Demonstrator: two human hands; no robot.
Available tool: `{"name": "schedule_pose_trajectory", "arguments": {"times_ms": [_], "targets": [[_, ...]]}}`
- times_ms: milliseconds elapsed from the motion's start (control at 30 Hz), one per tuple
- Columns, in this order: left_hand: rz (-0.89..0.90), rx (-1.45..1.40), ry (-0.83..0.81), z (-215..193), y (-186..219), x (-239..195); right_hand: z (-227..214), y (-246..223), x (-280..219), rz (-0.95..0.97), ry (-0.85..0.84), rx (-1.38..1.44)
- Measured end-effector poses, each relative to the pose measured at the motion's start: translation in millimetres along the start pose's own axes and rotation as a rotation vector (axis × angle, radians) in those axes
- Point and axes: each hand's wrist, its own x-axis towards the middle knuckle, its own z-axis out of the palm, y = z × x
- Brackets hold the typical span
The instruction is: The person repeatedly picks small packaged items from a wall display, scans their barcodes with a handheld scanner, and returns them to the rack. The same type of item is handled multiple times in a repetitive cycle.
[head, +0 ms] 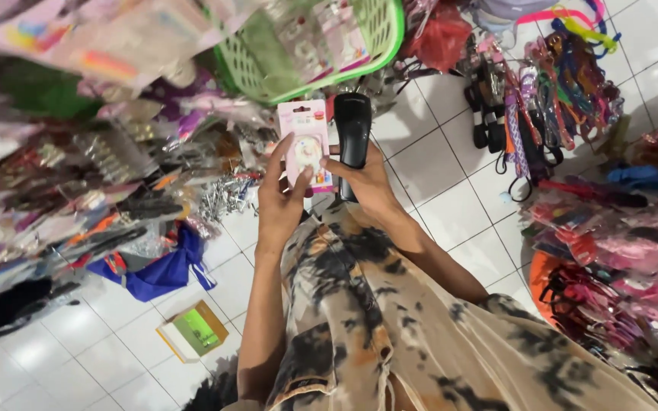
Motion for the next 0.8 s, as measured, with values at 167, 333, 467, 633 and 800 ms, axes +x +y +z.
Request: {"name": "schedule_pose_trajectory", "arguments": {"times_ms": [167, 333, 467, 633, 800], "targets": [[0.020, -0.063, 0.037, -31.6, -12.1, -38.2, 24.8, 22.8, -27.5, -0.013, -0.047, -0.025], [0.024, -0.149, 0.123, -58.2, -24.1, -74.7, 49.1, 38.7, -46.1, -0.023, -0.120, -0.097], [0.147, -0.189, 0.210, -81.5, -25.5, -97.9, 82.6, 30.1, -61.7, 0.037, -0.168, -0.221], [0.154, -0.198, 0.325, -106.2, -17.7, -128.9, 106.9, 38.1, -72.9, 0.002, -0.316, -0.262], [0.191, -0.216, 0.418, -122.8, -23.0, -149.7, 137.2, 25.8, -81.4, -0.105, -0.429, -0.412]]}}
